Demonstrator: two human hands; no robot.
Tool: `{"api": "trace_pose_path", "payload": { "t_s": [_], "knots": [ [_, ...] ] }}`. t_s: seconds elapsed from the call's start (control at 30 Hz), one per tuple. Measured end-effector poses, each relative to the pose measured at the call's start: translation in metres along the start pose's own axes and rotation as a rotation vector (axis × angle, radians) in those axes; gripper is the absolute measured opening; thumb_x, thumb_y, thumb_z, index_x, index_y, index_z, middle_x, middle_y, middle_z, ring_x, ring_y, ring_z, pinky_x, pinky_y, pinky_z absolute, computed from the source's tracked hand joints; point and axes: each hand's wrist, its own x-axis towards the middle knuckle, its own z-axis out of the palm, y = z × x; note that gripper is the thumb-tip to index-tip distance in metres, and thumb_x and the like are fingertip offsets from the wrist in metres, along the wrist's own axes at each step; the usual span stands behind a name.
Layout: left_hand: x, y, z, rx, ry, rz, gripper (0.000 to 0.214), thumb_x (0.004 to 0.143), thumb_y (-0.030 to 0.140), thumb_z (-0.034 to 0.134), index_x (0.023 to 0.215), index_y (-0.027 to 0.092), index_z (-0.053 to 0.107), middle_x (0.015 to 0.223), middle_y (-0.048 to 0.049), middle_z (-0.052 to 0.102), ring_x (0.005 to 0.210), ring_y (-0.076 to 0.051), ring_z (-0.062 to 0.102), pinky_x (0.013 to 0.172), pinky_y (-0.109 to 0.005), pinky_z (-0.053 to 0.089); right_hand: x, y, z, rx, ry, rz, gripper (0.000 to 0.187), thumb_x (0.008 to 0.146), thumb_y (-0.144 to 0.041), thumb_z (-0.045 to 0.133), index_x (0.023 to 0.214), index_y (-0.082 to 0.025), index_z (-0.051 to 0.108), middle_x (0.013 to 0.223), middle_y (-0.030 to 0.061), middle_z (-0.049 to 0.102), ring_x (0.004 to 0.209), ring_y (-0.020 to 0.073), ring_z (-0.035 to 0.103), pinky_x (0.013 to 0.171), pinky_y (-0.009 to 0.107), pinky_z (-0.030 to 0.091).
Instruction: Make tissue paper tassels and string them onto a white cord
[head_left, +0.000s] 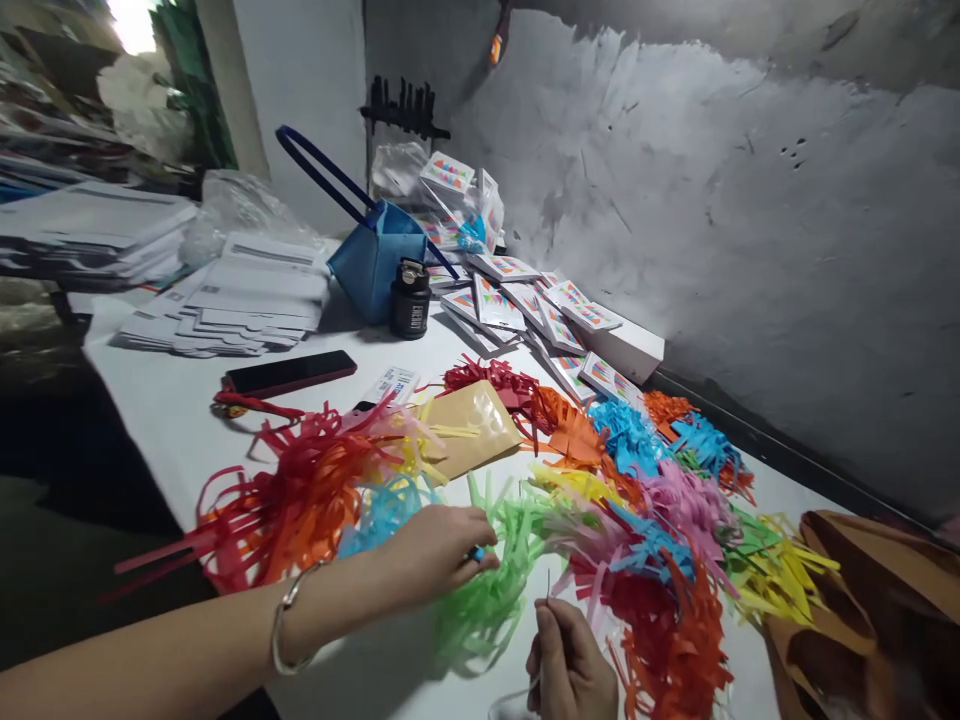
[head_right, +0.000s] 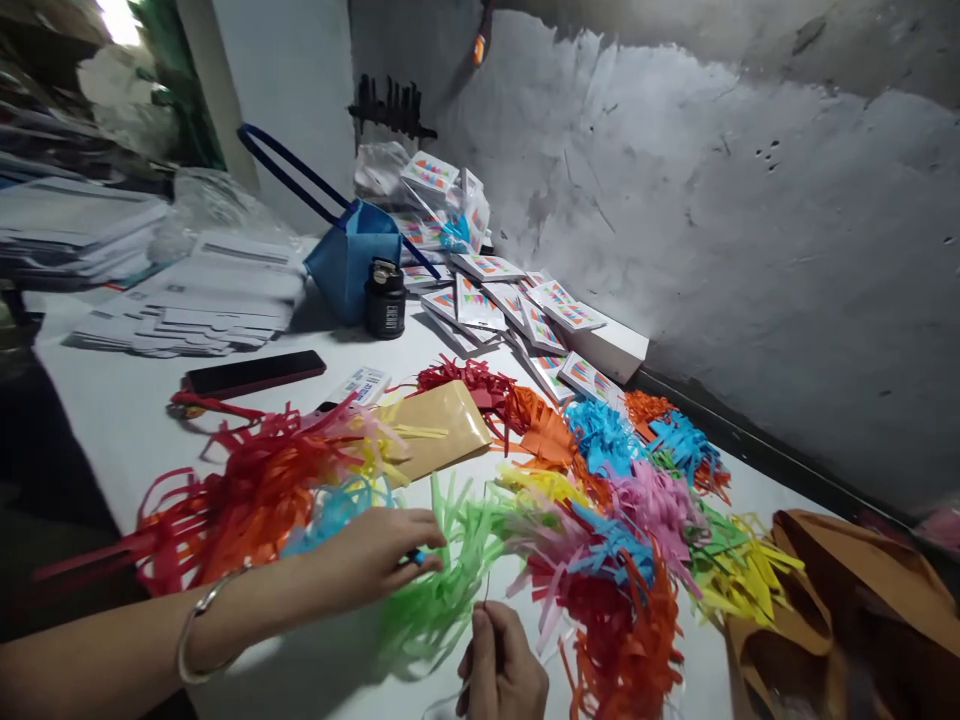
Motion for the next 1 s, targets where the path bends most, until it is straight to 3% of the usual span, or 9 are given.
{"api": "trace_pose_path", "payload": {
  "t_s": [0.13, 0.27, 0.47, 0.6, 0.7, 0.8, 0.87, 0.93, 1.0],
  "knots": [
    [0.009, 0.017, 0.032, 0.051, -0.049, -0.007, 0.011, 0.077, 0.008, 0.063, 0.075, 0.016, 0.071, 0.081, -0.0113, 0.074, 0.07, -0.031, 0.072, 0.059, -0.032, 0.048, 0.005, -0.009, -0.008, -0.024, 0.008, -0.078, 0.046, 0.089, -0.063, 0.06, 0.086, -0.018, 0.072, 0.052, -0.0054, 0.047, 0.044, 0.0096, 0.043, 0.044, 0.021, 0.034],
    [0.0, 0.017, 0.032, 0.022, -0.007, 0.068, 0.029, 0.072, 0.001, 0.057, 0.093, 0.018, 0.068, 0.096, -0.0078, 0.073, 0.083, -0.028, 0.073, 0.065, -0.03, 0.049, 0.008, -0.019, -0.013, 0.034, 0.096, -0.084, 0.043, 0.09, -0.061, 0.061, 0.096, -0.019, 0.07, 0.069, -0.0008, 0.059, 0.061, 0.0131, 0.053, 0.055, 0.022, 0.042],
    [-0.031, 0.024, 0.024, -0.006, 0.34, 0.398, 0.035, 0.076, 0.0, 0.044, 0.1, 0.021, 0.058, 0.091, -0.0042, 0.068, 0.07, -0.02, 0.066, 0.06, -0.027, 0.045, -0.003, -0.029, -0.015, 0.228, 0.041, -0.043, 0.039, 0.091, -0.057, 0.063, 0.104, -0.021, 0.066, 0.068, -0.0033, 0.061, 0.055, 0.0106, 0.054, 0.051, 0.02, 0.043],
    [-0.038, 0.033, 0.031, 0.045, 0.372, 0.436, 0.039, 0.067, -0.002, 0.043, 0.096, 0.021, 0.056, 0.085, -0.003, 0.068, 0.067, -0.019, 0.064, 0.059, -0.027, 0.044, -0.01, -0.032, -0.014, 0.087, -0.12, -0.168, 0.029, 0.097, -0.05, 0.056, 0.099, -0.023, 0.069, 0.068, -0.0033, 0.061, 0.053, 0.0097, 0.054, 0.052, 0.021, 0.042],
    [-0.039, 0.023, 0.032, 0.015, 0.327, 0.36, 0.043, 0.068, -0.001, 0.042, 0.099, 0.022, 0.06, 0.092, -0.0039, 0.07, 0.073, -0.02, 0.069, 0.061, -0.027, 0.048, -0.009, -0.031, -0.016, -0.069, -0.077, -0.277, 0.027, 0.099, -0.044, 0.051, 0.094, -0.024, 0.069, 0.07, -0.001, 0.063, 0.06, 0.0125, 0.059, 0.052, 0.022, 0.042],
    [-0.042, 0.003, 0.025, 0.01, 0.291, 0.061, 0.042, 0.078, 0.005, 0.042, 0.108, 0.024, 0.065, 0.108, -0.0066, 0.072, 0.082, -0.023, 0.073, 0.065, -0.029, 0.052, -0.004, -0.027, -0.02, -0.208, 0.128, -0.381, 0.022, 0.098, -0.038, 0.054, 0.1, -0.023, 0.07, 0.086, 0.0048, 0.073, 0.076, 0.016, 0.068, 0.066, 0.023, 0.049],
    [-0.047, -0.005, 0.019, 0.007, 0.336, -0.12, 0.038, 0.088, 0.014, 0.043, 0.116, 0.024, 0.066, 0.12, -0.0094, 0.069, 0.088, -0.026, 0.074, 0.067, -0.031, 0.054, -0.002, -0.027, -0.02, -0.258, 0.172, -0.422, 0.021, 0.097, -0.036, 0.056, 0.102, -0.022, 0.071, 0.091, 0.0067, 0.075, 0.082, 0.0175, 0.071, 0.075, 0.025, 0.051],
    [-0.052, 0.001, 0.018, -0.068, 0.397, -0.132, 0.039, 0.093, 0.021, 0.043, 0.126, 0.026, 0.063, 0.13, -0.0099, 0.066, 0.103, -0.028, 0.072, 0.076, -0.032, 0.057, -0.004, -0.029, -0.018, -0.236, 0.097, -0.377, 0.023, 0.097, -0.04, 0.057, 0.097, -0.022, 0.072, 0.084, 0.005, 0.073, 0.075, 0.017, 0.069, 0.069, 0.024, 0.051],
    [-0.056, 0.018, 0.022, -0.218, 0.392, -0.024, 0.041, 0.094, 0.025, 0.047, 0.132, 0.029, 0.061, 0.135, -0.0078, 0.065, 0.118, -0.028, 0.066, 0.092, -0.033, 0.055, -0.009, -0.033, -0.014, -0.12, -0.019, -0.256, 0.027, 0.096, -0.045, 0.057, 0.092, -0.022, 0.071, 0.072, 0.0021, 0.067, 0.063, 0.015, 0.063, 0.054, 0.022, 0.045]
  ]
}}
